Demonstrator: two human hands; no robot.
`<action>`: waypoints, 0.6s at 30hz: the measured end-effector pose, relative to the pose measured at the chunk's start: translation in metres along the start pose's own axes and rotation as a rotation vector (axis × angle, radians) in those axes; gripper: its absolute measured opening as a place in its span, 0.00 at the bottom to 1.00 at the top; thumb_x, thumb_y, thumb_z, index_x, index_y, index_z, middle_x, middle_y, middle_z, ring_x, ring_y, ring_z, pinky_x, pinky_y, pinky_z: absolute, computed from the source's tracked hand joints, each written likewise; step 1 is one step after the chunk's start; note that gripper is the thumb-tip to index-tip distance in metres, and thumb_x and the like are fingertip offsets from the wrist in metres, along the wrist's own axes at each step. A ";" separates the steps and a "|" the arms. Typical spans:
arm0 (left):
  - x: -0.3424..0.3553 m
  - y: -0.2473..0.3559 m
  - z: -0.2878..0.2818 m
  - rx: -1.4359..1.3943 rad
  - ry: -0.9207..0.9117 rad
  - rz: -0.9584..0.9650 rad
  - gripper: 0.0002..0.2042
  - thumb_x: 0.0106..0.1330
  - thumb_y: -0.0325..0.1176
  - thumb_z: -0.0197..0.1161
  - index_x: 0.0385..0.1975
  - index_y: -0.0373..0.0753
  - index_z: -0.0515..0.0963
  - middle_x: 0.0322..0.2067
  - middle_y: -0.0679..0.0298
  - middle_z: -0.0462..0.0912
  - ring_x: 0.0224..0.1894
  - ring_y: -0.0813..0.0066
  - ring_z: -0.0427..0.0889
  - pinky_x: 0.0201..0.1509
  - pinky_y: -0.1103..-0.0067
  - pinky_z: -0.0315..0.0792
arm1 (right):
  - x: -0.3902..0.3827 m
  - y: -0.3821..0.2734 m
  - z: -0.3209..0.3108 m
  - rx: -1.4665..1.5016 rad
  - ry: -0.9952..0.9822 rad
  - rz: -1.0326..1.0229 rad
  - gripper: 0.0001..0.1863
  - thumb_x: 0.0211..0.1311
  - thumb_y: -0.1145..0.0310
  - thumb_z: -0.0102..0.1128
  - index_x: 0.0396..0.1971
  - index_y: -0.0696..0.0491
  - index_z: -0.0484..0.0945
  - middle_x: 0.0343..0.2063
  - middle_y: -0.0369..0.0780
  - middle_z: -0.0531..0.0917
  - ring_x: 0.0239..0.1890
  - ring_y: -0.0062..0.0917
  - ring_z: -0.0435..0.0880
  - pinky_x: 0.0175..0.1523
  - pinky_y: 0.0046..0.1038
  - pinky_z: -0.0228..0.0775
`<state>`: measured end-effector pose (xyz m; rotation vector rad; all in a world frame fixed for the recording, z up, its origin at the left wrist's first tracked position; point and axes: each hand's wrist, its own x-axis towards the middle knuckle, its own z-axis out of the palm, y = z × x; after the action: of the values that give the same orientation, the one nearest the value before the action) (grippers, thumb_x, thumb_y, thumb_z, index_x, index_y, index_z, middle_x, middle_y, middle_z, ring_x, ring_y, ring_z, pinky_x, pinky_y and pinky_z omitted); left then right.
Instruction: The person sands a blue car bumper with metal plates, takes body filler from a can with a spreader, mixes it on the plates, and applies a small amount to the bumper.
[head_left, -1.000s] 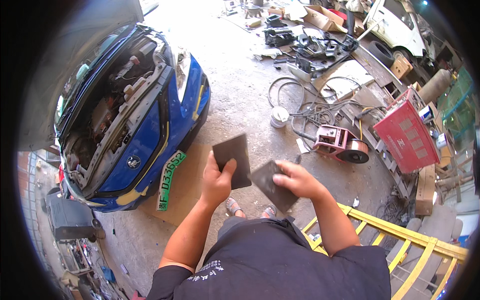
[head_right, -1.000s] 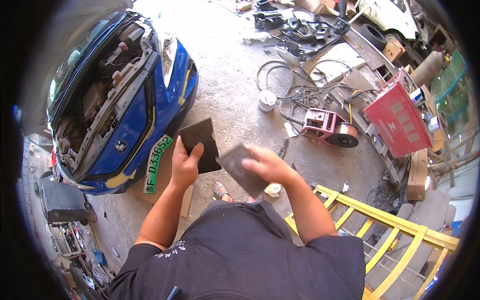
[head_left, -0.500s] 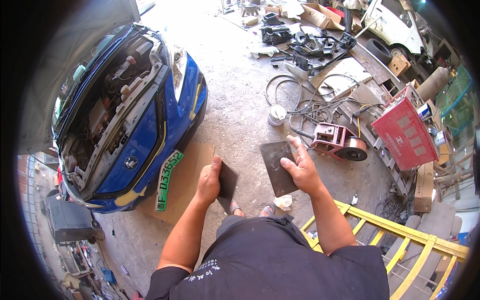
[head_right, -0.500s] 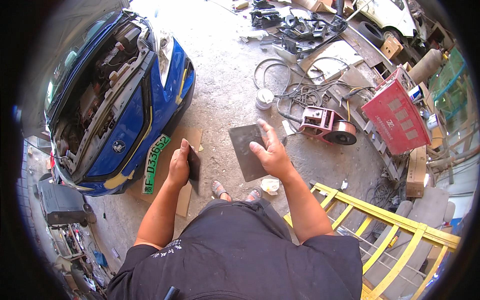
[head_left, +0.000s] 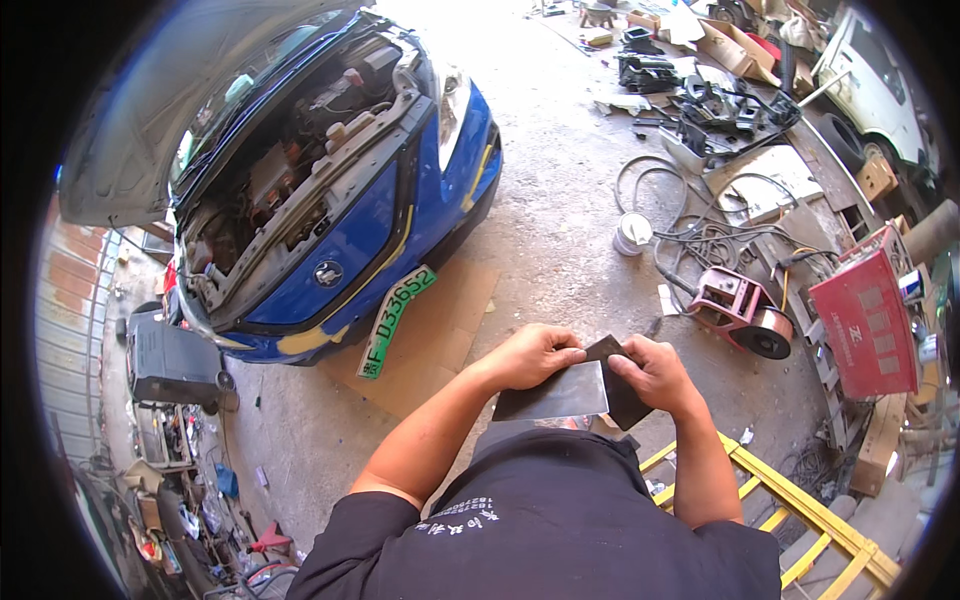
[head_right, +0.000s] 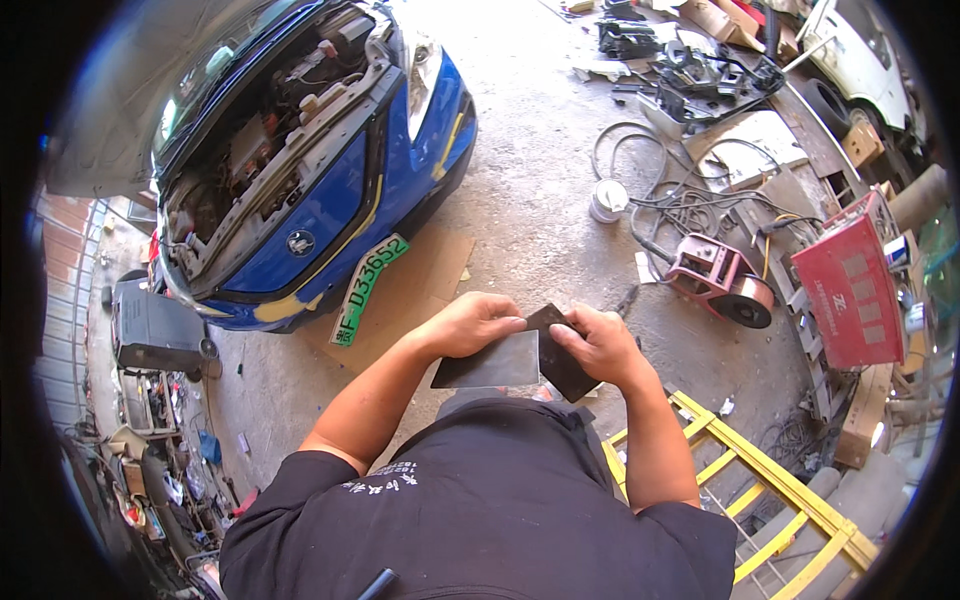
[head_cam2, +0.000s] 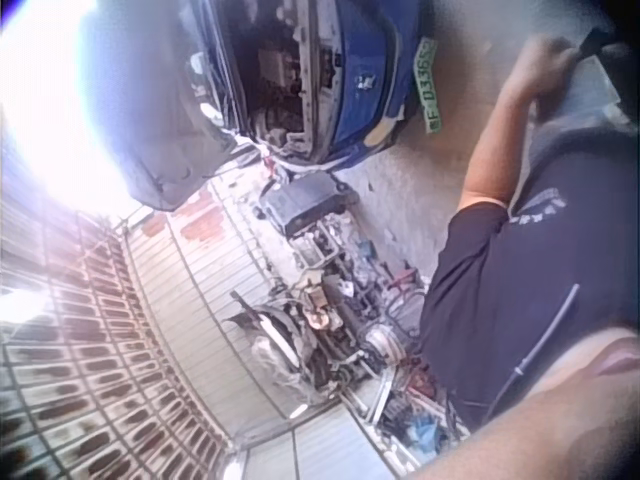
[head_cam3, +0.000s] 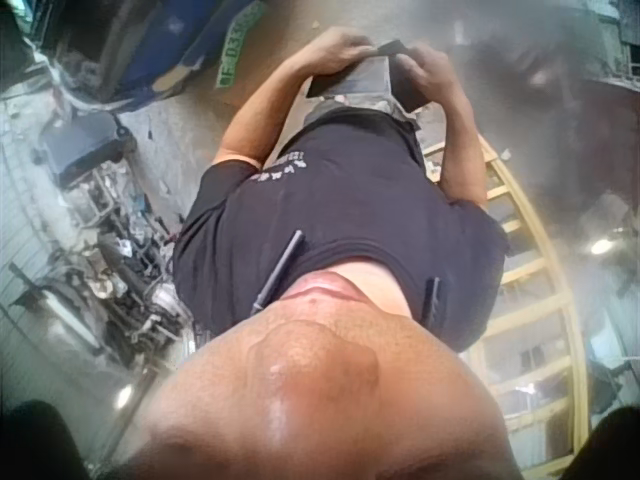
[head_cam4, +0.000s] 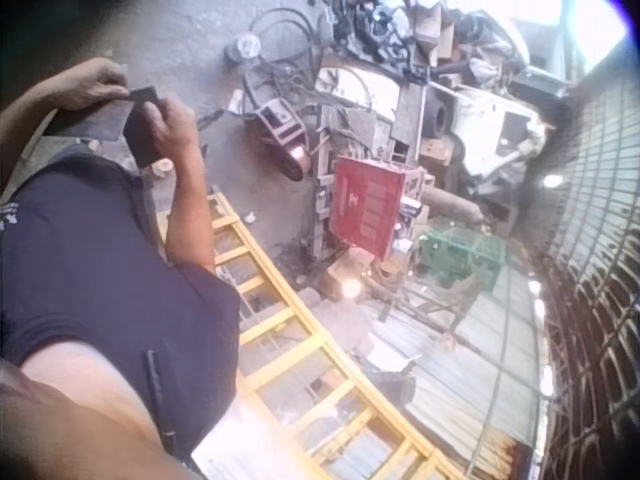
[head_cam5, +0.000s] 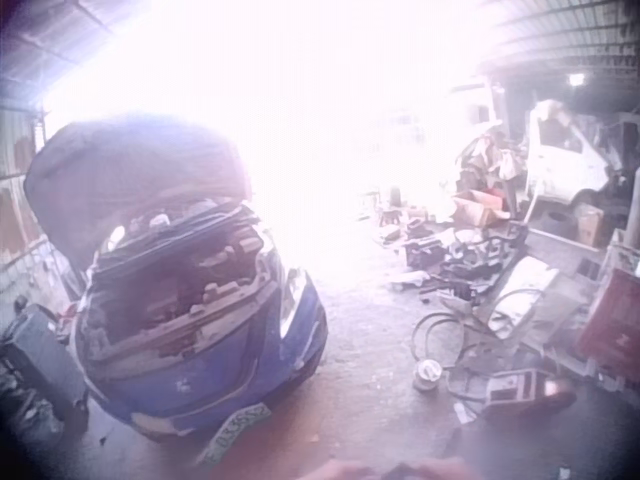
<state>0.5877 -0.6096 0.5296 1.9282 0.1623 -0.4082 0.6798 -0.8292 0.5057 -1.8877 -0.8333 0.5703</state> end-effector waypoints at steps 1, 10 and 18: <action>-0.003 -0.003 0.001 -0.010 -0.006 0.007 0.12 0.66 0.37 0.59 0.39 0.34 0.79 0.32 0.56 0.83 0.36 0.73 0.80 0.44 0.75 0.72 | 0.000 0.003 0.000 -0.060 0.003 -0.025 0.12 0.60 0.62 0.61 0.31 0.56 0.77 0.19 0.47 0.78 0.22 0.36 0.80 0.28 0.33 0.69; -0.008 -0.021 0.015 0.045 0.119 0.026 0.12 0.66 0.35 0.57 0.42 0.33 0.78 0.35 0.56 0.83 0.40 0.72 0.80 0.47 0.75 0.72 | 0.008 0.038 0.011 -0.317 0.369 -0.161 0.08 0.64 0.68 0.56 0.28 0.56 0.72 0.18 0.47 0.77 0.21 0.44 0.78 0.26 0.39 0.67; -0.008 -0.043 0.018 -0.201 0.306 -0.168 0.13 0.66 0.34 0.57 0.43 0.31 0.79 0.34 0.57 0.84 0.36 0.74 0.80 0.44 0.76 0.73 | 0.004 -0.006 0.015 -0.441 0.019 -0.278 0.39 0.43 0.62 0.73 0.57 0.58 0.66 0.56 0.49 0.68 0.59 0.45 0.66 0.64 0.40 0.57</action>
<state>0.5633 -0.6091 0.4888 1.7735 0.5485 -0.1956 0.6700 -0.8153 0.5046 -2.1115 -1.2626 0.2046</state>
